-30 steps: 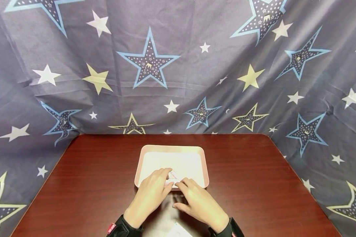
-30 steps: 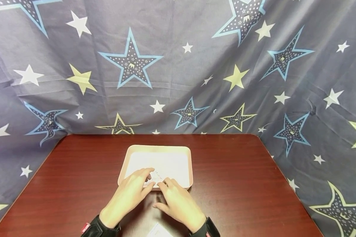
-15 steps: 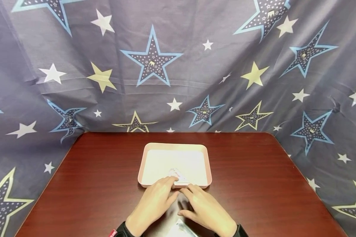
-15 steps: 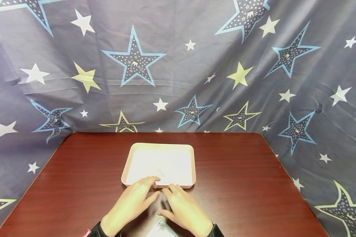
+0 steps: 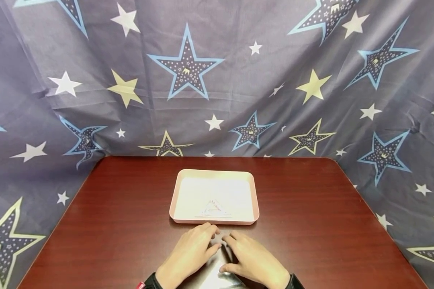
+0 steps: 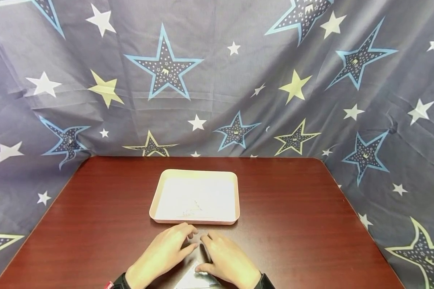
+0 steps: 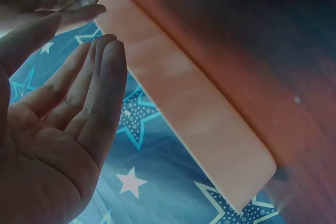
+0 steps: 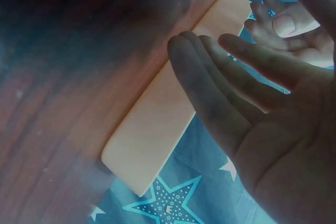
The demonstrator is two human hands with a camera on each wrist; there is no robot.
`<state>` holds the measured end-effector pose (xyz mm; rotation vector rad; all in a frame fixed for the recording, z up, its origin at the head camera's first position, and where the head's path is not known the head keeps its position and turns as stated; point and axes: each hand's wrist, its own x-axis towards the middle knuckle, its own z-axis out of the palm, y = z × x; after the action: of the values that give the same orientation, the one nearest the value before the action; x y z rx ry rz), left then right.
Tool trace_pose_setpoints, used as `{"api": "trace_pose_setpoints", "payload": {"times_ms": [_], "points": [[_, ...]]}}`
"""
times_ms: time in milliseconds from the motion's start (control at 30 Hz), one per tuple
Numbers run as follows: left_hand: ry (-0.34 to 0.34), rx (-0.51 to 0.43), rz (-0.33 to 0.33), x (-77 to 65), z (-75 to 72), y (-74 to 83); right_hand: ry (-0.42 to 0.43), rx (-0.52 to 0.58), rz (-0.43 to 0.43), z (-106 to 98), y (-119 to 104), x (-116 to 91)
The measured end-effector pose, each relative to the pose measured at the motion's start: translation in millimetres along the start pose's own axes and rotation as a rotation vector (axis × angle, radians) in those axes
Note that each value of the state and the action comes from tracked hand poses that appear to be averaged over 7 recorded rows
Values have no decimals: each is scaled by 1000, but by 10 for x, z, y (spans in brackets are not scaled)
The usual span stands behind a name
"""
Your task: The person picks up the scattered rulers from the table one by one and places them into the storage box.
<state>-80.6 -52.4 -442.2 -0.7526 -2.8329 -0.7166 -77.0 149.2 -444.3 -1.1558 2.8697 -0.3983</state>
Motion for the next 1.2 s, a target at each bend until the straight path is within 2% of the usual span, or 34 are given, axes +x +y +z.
{"api": "trace_pose_setpoints", "payload": {"times_ms": [267, 467, 667, 1033, 1200], "points": [[3, -12, -25, -18, 61, 26, -104, 7, 47, 43, -8, -17], [-50, -13, -24, -34, 87, 30, -111, 17, 50, 55, -22, -16], [-48, 8, -33, -49, 133, 34, -140, 30, 89, 58, -38, -8], [-119, 16, -25, -93, 151, 20, -169, 48, 108, 67, -55, 46], [-127, 13, -8, -130, 181, 18, -170, 47, 102, 79, -61, 41]]}}
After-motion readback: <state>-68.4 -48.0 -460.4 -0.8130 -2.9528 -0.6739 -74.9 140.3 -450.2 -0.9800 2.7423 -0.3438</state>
